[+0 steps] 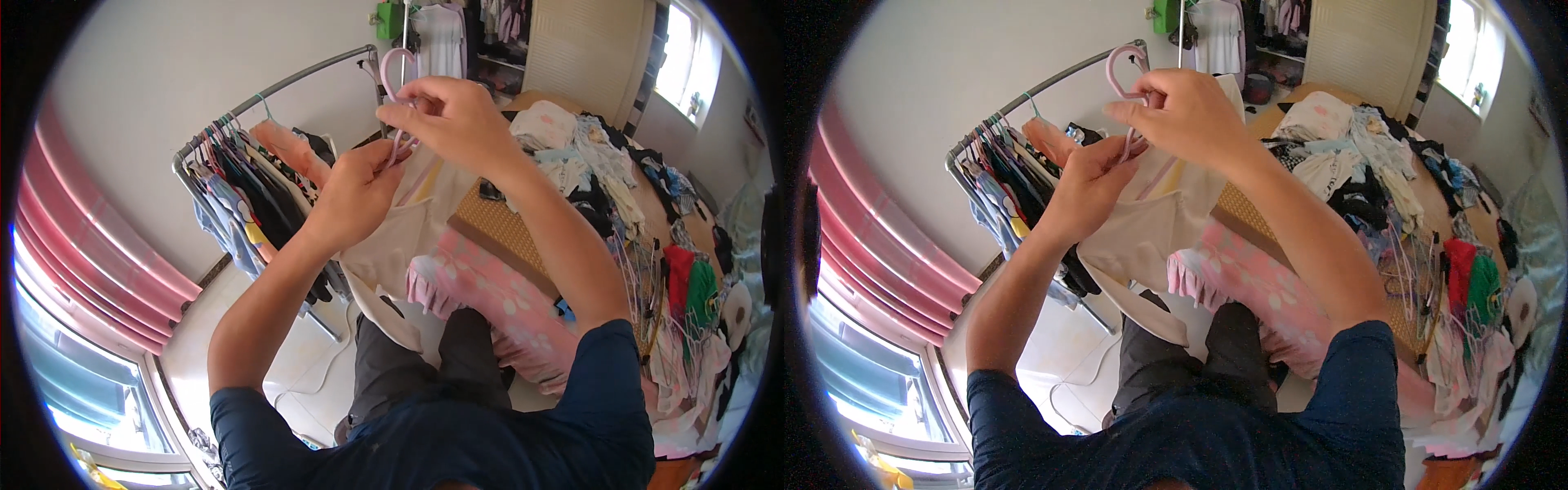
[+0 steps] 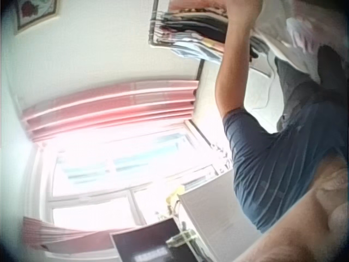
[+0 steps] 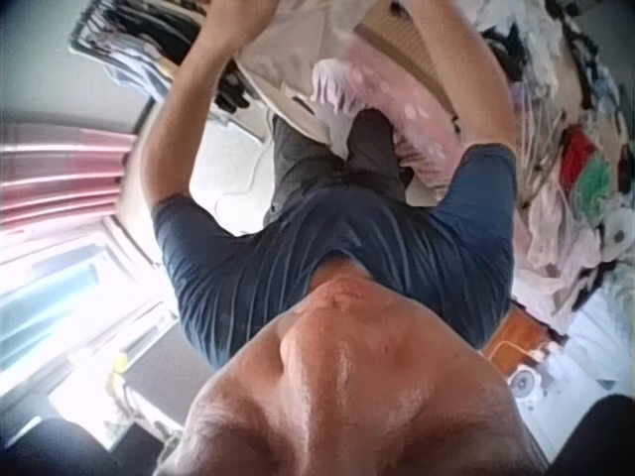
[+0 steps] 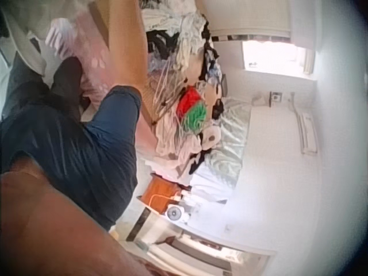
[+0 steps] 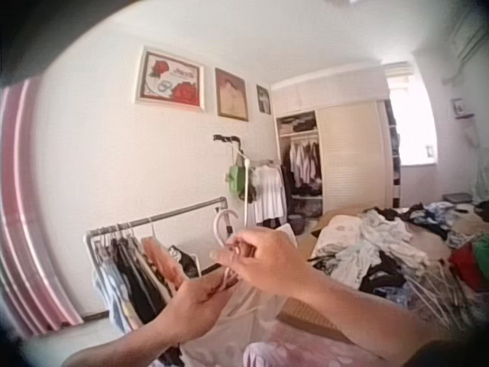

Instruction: The person puts garments onto hangers by hand and hangs them on a clothes rack.

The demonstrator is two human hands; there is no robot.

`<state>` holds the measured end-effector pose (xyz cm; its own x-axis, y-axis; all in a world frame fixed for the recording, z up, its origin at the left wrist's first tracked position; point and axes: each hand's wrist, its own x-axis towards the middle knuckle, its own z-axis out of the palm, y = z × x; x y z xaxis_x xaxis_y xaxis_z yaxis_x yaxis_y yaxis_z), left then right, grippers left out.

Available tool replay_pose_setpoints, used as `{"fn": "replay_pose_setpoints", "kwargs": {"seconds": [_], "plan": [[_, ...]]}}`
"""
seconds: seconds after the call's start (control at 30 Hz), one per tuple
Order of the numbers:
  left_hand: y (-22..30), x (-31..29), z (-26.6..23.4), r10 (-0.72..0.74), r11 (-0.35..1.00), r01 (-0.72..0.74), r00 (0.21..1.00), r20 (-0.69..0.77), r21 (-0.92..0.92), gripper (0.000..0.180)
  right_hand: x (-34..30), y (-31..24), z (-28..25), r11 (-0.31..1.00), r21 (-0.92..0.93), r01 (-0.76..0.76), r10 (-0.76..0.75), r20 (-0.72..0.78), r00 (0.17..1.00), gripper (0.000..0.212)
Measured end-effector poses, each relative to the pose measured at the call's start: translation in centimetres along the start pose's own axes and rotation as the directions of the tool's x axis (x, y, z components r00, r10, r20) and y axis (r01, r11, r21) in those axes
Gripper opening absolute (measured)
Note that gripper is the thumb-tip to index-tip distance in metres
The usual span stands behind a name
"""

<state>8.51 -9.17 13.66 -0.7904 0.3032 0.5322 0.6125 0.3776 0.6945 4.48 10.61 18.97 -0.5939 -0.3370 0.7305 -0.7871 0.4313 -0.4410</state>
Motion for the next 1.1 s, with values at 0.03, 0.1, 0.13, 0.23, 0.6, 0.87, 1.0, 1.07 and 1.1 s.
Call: {"fn": "replay_pose_setpoints", "kwargs": {"seconds": [0.03, 0.1, 0.13, 0.23, 0.6, 0.87, 1.0, 1.07, 1.1], "plan": [[-0.1, 0.0, 0.1, 0.007, 0.999, -0.007, 1.0, 0.007, 0.032, 0.025, 0.1, 0.0, 0.3, 0.997, -0.039, -0.071, 0.071, 0.009, 0.997, 0.034], [-0.3, 0.0, 0.1, 0.012, 0.998, -0.013, 1.0, 0.02, 0.062, 0.024, 0.4, 0.5, 0.9, 0.998, -0.051, -0.036, 0.034, -0.045, 0.998, 0.028], [-0.3, 0.1, -0.1, 0.011, 0.999, -0.011, 1.0, -0.001, 0.043, 0.025, 0.3, 0.9, 1.0, 0.998, -0.052, -0.041, 0.039, -0.047, 0.998, 0.028], [0.1, 0.1, -0.7, 0.077, 0.985, -0.064, 0.994, -0.078, 0.16, 0.027, 0.1, 2.3, 0.6, 0.945, -0.268, 0.186, -0.238, -0.175, 0.956, 0.023], [2.6, 3.1, 0.8, 0.561, 0.664, -0.28, 0.799, -0.215, 0.694, 0.046, -1.5, -0.6, -9.8, 0.458, -0.87, 0.18, -0.5, -0.084, 0.862, 0.021], [-2.8, 3.5, 7.7, -0.002, 0.856, 0.028, 0.999, -0.05, 0.516, 0.042, -8.6, 6.7, -8.9, 0.49, -0.872, 0.006, -0.13, -0.066, 0.989, 0.019], [-6.3, 3.4, 11.3, -0.134, 0.916, 0.075, 0.983, 0.123, 0.395, 0.03, -13.4, 11.4, -7.9, 0.518, -0.845, -0.133, 0.05, -0.125, 0.991, 0.019], [-7.8, 2.9, 12.9, -0.118, 0.929, 0.055, 0.981, 0.153, 0.365, 0.029, -15.1, 13.3, -7.6, 0.547, -0.821, -0.163, 0.087, -0.138, 0.987, 0.022], [-8.5, 2.7, 13.6, -0.098, 0.941, 0.037, 0.981, 0.165, 0.336, 0.029, -15.6, 14.1, -7.4, 0.549, -0.82, -0.16, 0.086, -0.135, 0.987, 0.022]]}}
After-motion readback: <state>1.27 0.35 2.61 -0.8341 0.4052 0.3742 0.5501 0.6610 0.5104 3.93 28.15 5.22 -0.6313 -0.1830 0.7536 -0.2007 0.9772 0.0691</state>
